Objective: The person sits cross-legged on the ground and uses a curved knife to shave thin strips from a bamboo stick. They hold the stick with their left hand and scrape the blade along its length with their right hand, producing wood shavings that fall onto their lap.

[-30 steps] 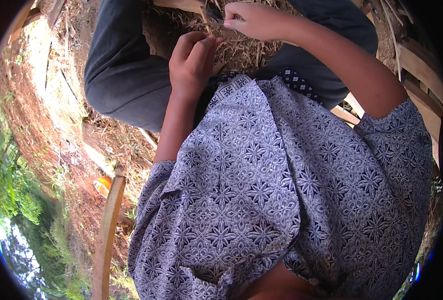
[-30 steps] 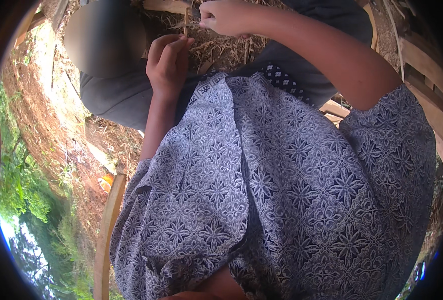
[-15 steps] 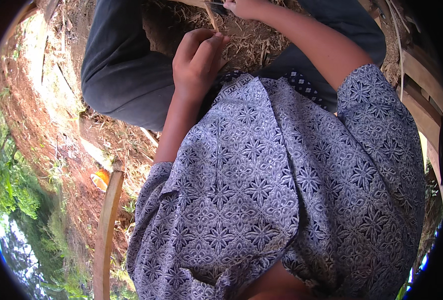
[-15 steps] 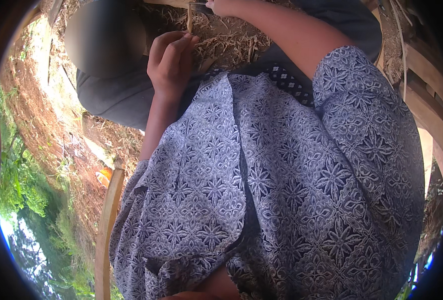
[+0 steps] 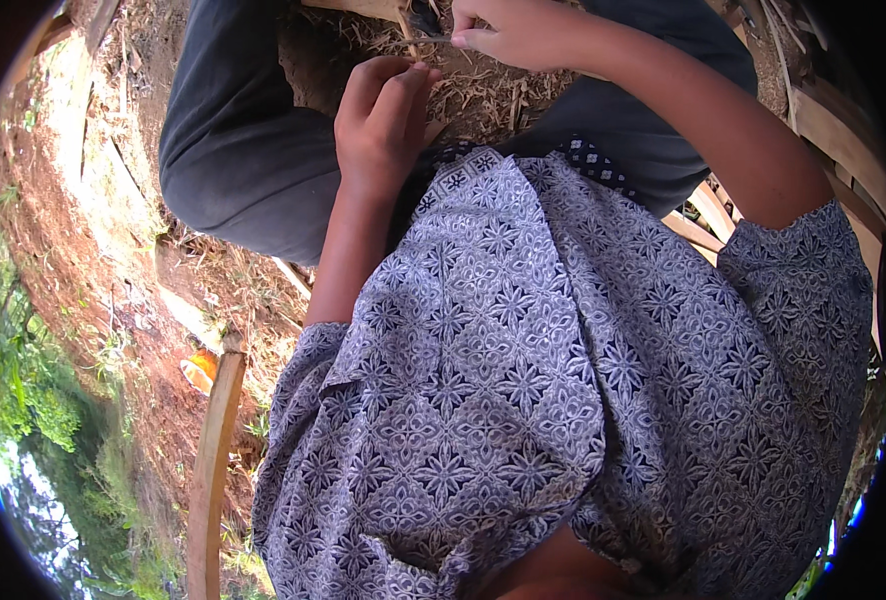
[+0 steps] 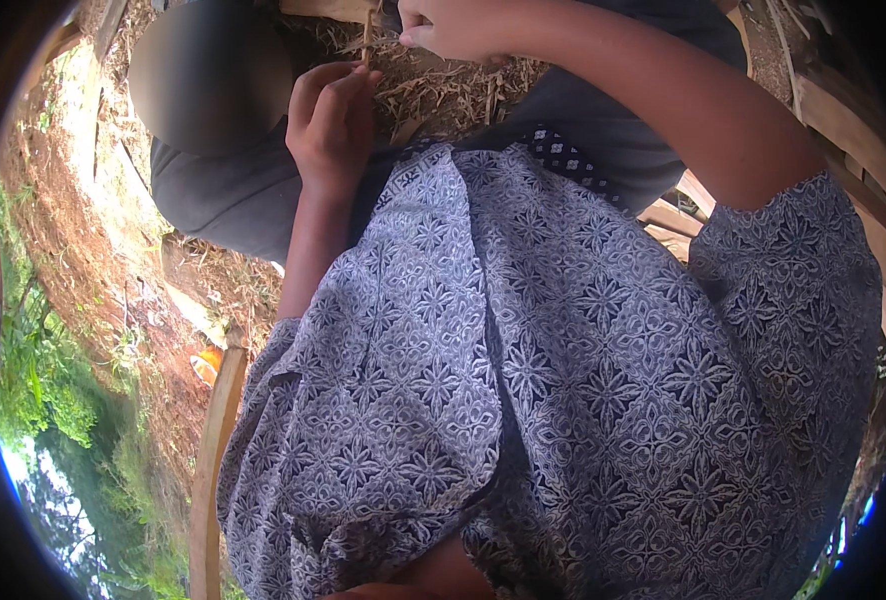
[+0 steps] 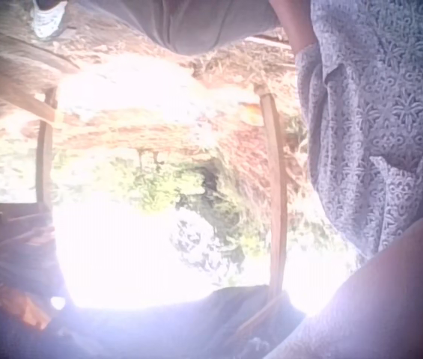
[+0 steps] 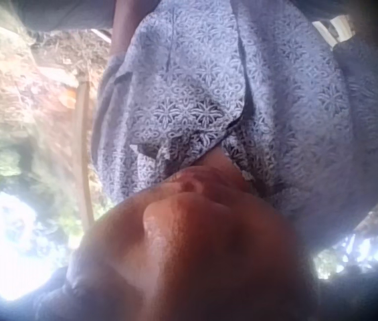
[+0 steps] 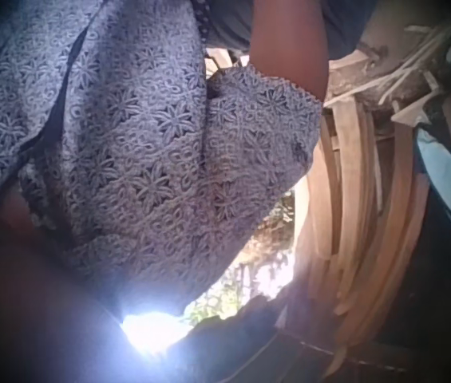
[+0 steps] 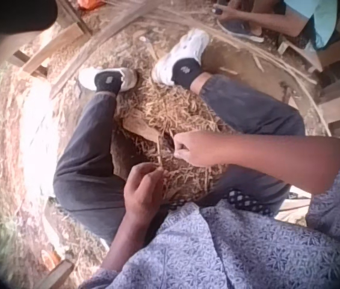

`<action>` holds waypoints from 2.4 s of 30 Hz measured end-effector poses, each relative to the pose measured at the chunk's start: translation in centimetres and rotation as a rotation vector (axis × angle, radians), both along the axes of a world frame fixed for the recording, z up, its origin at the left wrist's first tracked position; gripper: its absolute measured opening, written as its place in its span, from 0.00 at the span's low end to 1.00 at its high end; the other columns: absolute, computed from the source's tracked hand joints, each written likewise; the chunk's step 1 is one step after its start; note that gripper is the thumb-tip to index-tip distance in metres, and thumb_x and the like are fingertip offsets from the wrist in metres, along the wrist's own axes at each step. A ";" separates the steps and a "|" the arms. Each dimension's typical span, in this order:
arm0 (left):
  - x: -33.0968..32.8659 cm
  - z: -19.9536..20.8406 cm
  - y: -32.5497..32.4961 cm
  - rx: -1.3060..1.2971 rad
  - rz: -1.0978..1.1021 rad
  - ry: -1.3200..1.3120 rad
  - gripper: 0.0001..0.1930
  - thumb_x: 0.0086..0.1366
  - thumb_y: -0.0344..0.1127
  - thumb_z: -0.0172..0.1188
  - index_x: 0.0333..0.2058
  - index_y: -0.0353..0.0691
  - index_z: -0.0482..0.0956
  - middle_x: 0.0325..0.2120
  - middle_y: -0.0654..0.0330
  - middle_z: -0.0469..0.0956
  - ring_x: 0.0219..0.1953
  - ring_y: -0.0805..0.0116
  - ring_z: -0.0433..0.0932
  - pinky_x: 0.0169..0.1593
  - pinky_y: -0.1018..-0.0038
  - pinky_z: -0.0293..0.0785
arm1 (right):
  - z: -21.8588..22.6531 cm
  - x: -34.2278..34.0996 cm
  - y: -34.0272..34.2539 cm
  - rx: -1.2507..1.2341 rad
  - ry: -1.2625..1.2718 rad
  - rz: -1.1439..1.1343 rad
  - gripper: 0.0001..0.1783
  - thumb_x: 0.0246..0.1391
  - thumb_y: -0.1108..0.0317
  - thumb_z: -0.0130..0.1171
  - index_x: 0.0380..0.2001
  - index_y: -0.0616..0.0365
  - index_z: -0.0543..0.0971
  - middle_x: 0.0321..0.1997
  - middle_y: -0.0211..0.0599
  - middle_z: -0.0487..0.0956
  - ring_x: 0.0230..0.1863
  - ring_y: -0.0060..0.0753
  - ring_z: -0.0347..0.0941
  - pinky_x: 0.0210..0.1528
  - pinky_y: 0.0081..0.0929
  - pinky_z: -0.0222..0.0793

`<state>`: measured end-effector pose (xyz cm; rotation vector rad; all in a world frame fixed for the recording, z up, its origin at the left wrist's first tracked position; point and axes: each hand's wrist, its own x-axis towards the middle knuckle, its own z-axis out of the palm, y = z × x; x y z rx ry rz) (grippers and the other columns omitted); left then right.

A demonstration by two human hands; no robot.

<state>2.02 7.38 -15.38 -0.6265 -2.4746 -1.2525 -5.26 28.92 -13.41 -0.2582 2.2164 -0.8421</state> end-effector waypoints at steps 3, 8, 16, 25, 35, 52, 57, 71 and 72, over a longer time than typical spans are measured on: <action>-0.1 0.1 0.0 -0.011 -0.007 0.012 0.12 0.56 0.22 0.74 0.36 0.39 0.80 0.35 0.57 0.82 0.35 0.61 0.83 0.35 0.69 0.80 | -1.5 0.5 -0.1 0.007 0.114 -0.014 0.13 0.63 0.58 0.60 0.40 0.57 0.79 0.39 0.55 0.83 0.45 0.58 0.81 0.47 0.50 0.74; 0.1 0.0 -0.1 -0.014 -0.006 0.008 0.12 0.57 0.22 0.73 0.36 0.39 0.80 0.35 0.57 0.82 0.35 0.60 0.82 0.35 0.69 0.80 | -1.9 0.6 -0.6 -0.008 0.135 -0.033 0.13 0.63 0.58 0.60 0.40 0.57 0.79 0.38 0.55 0.83 0.44 0.60 0.80 0.46 0.51 0.74; 0.3 0.4 0.5 -0.025 -0.107 -0.029 0.12 0.57 0.21 0.73 0.37 0.39 0.80 0.35 0.56 0.82 0.36 0.60 0.82 0.35 0.68 0.79 | -6.6 -1.8 -1.3 0.147 -0.081 -0.123 0.13 0.65 0.57 0.58 0.40 0.54 0.81 0.37 0.50 0.84 0.41 0.56 0.81 0.45 0.49 0.75; -0.2 1.0 0.2 -0.030 0.035 0.012 0.12 0.58 0.23 0.73 0.36 0.41 0.79 0.34 0.58 0.83 0.35 0.62 0.83 0.34 0.71 0.80 | -12.3 -2.5 -0.8 0.249 0.007 -0.183 0.13 0.65 0.57 0.59 0.39 0.55 0.81 0.35 0.49 0.84 0.39 0.51 0.80 0.43 0.49 0.73; -0.5 0.7 -0.4 -0.052 0.141 0.006 0.11 0.59 0.22 0.72 0.36 0.39 0.78 0.35 0.55 0.82 0.36 0.61 0.84 0.36 0.70 0.82 | -6.0 0.3 0.1 -0.056 0.048 -0.244 0.15 0.62 0.58 0.62 0.41 0.59 0.81 0.36 0.51 0.84 0.41 0.51 0.82 0.46 0.46 0.75; -0.5 1.0 0.0 -0.073 0.091 0.017 0.11 0.59 0.23 0.72 0.37 0.42 0.79 0.36 0.58 0.83 0.37 0.61 0.84 0.38 0.69 0.81 | -9.3 -0.6 -2.4 0.162 0.050 -0.262 0.13 0.63 0.57 0.60 0.39 0.57 0.79 0.36 0.53 0.83 0.39 0.57 0.81 0.42 0.51 0.74; -0.2 1.1 0.0 -0.059 0.105 -0.012 0.11 0.60 0.22 0.71 0.37 0.41 0.79 0.36 0.57 0.83 0.38 0.60 0.84 0.38 0.68 0.81 | -9.3 -1.5 -1.3 0.294 -0.092 -0.350 0.13 0.67 0.58 0.58 0.41 0.57 0.79 0.36 0.52 0.83 0.41 0.55 0.80 0.45 0.51 0.74; -0.3 1.1 0.3 -0.048 0.057 -0.019 0.11 0.60 0.23 0.71 0.39 0.41 0.79 0.37 0.58 0.82 0.39 0.60 0.83 0.40 0.68 0.81 | -14.3 -2.3 -2.7 -0.162 0.037 -0.475 0.21 0.54 0.50 0.69 0.30 0.60 0.84 0.26 0.42 0.83 0.28 0.32 0.79 0.32 0.38 0.74; -0.3 1.2 0.3 -0.046 0.055 -0.025 0.12 0.60 0.23 0.71 0.39 0.42 0.79 0.37 0.58 0.82 0.39 0.60 0.83 0.40 0.68 0.81 | -15.1 -2.3 -2.9 -0.185 0.057 -0.469 0.20 0.54 0.51 0.69 0.30 0.60 0.84 0.25 0.42 0.83 0.27 0.31 0.78 0.32 0.38 0.74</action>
